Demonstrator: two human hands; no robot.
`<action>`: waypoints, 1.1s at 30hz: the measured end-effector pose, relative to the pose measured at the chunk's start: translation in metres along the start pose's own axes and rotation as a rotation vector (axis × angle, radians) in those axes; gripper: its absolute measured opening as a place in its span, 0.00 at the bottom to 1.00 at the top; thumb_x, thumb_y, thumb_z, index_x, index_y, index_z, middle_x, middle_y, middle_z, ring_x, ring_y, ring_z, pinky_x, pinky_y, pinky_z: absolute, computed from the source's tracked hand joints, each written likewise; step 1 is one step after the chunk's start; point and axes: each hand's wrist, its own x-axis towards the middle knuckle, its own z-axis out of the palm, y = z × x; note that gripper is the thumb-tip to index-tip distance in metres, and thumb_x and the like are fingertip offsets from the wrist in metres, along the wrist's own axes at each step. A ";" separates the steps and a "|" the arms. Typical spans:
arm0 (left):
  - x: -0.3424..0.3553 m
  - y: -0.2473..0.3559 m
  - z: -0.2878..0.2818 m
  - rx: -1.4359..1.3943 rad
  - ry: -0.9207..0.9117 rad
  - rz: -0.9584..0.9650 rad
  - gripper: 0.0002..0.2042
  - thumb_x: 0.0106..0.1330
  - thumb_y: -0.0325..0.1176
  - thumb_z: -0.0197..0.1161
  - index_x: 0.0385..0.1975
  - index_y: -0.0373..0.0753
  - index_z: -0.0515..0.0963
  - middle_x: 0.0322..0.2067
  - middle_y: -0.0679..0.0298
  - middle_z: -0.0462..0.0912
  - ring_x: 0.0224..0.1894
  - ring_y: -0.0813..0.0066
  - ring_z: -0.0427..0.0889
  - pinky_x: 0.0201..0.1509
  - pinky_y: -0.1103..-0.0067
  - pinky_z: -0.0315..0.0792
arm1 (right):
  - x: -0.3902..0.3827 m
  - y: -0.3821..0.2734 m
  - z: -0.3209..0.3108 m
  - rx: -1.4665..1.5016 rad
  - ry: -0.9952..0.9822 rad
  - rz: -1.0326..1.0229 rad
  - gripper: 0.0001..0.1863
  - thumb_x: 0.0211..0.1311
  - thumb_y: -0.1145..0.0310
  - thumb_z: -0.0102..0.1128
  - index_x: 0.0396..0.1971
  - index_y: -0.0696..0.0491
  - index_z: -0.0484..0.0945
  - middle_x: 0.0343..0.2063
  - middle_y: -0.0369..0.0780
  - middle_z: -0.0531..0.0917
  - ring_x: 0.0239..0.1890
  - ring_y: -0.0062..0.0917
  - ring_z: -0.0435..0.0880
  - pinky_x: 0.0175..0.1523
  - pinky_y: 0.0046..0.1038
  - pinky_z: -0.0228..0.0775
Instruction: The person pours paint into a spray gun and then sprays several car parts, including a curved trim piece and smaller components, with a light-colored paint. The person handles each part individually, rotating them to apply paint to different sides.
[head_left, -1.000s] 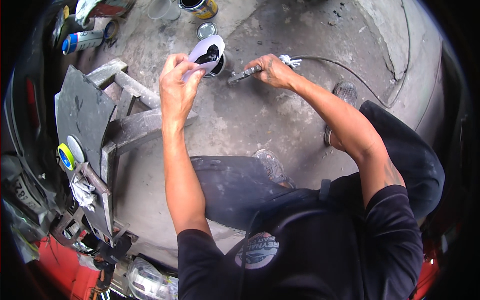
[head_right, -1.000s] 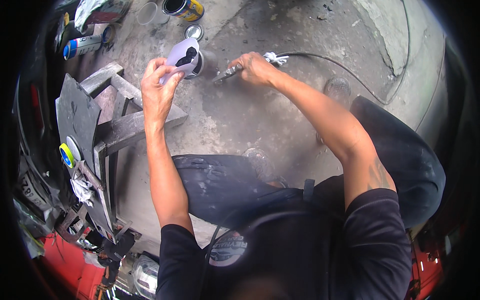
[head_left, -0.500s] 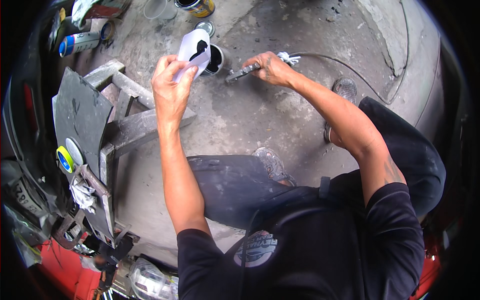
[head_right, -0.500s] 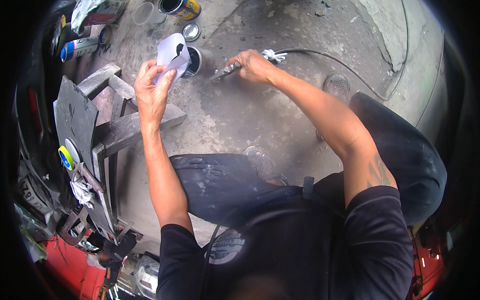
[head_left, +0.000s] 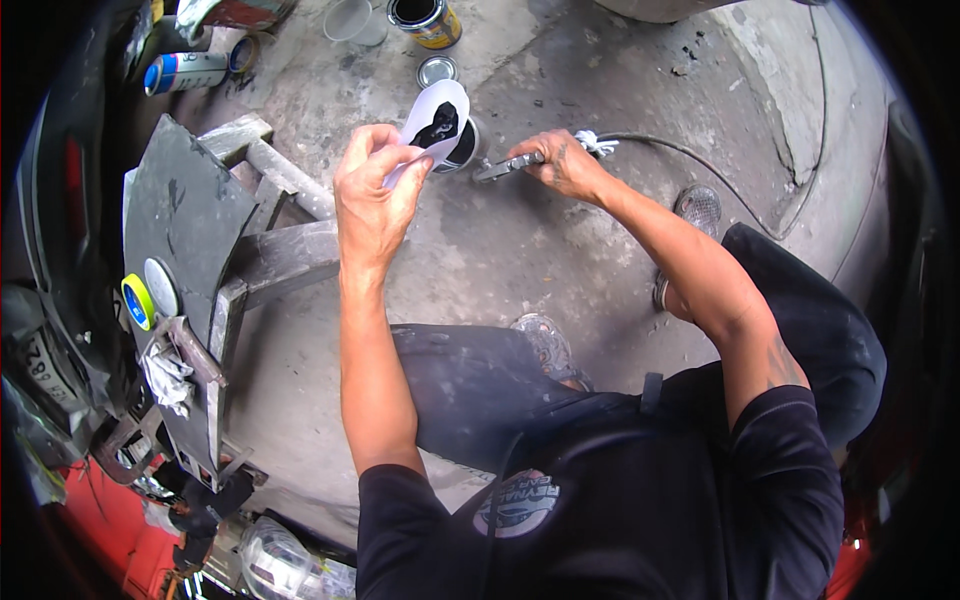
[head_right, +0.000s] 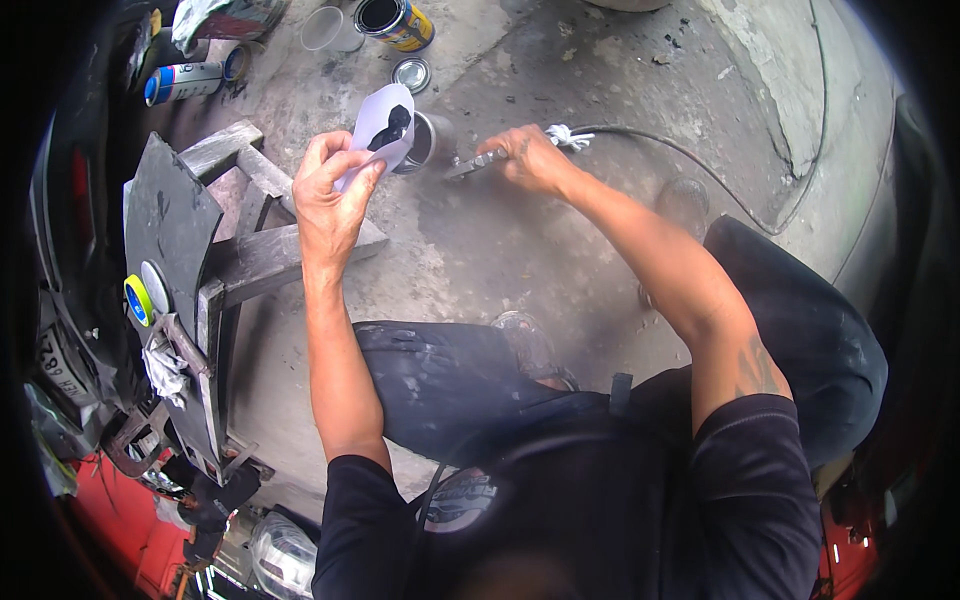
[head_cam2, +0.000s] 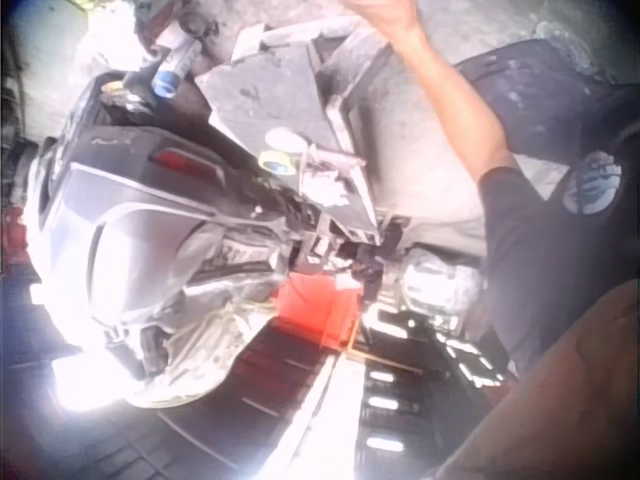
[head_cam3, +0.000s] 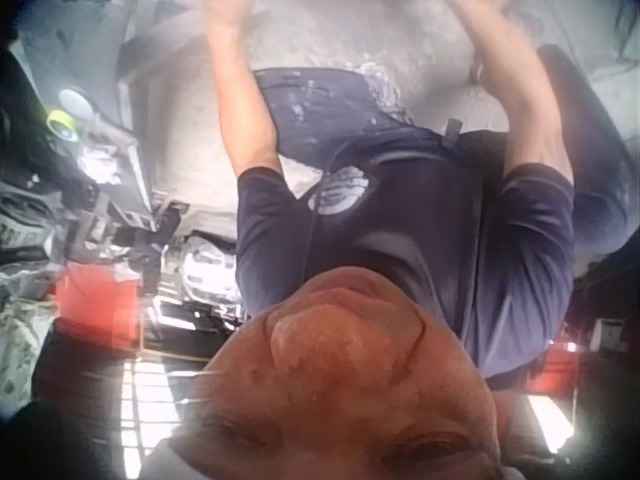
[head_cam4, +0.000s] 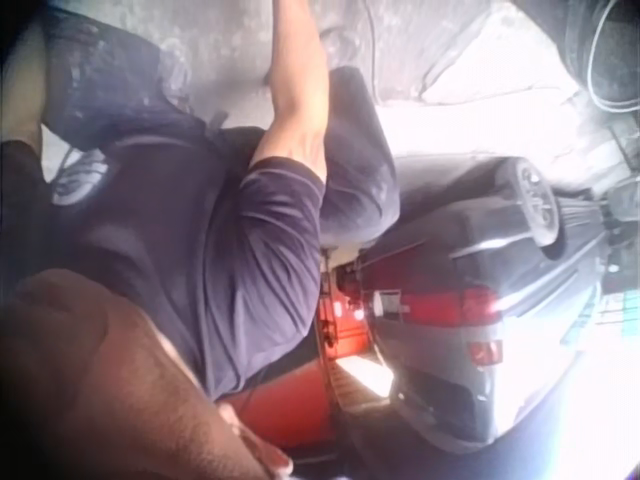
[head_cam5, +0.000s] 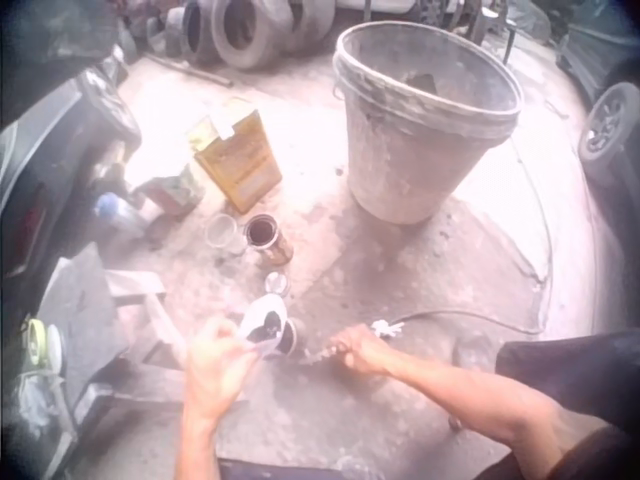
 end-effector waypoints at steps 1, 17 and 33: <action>-0.001 0.000 -0.001 0.010 0.001 0.005 0.07 0.56 0.23 0.74 0.35 0.33 0.86 0.40 0.57 0.81 0.41 0.64 0.83 0.44 0.73 0.75 | 0.000 -0.002 -0.001 0.005 -0.003 0.007 0.27 0.41 0.83 0.53 0.46 0.54 0.86 0.39 0.52 0.87 0.45 0.50 0.85 0.52 0.44 0.76; 0.016 0.005 0.010 -0.043 -0.032 -0.051 0.07 0.59 0.24 0.74 0.36 0.31 0.85 0.41 0.58 0.82 0.43 0.69 0.81 0.45 0.76 0.73 | -0.001 -0.013 -0.020 0.044 -0.030 0.125 0.27 0.45 0.81 0.52 0.49 0.54 0.85 0.43 0.53 0.86 0.49 0.51 0.84 0.57 0.43 0.76; 0.120 0.025 0.061 -0.070 0.086 0.040 0.07 0.58 0.24 0.72 0.34 0.30 0.84 0.38 0.54 0.82 0.40 0.61 0.83 0.45 0.73 0.75 | 0.031 0.003 -0.123 -0.043 0.183 0.124 0.19 0.52 0.78 0.59 0.46 0.54 0.85 0.29 0.50 0.85 0.32 0.43 0.84 0.42 0.38 0.73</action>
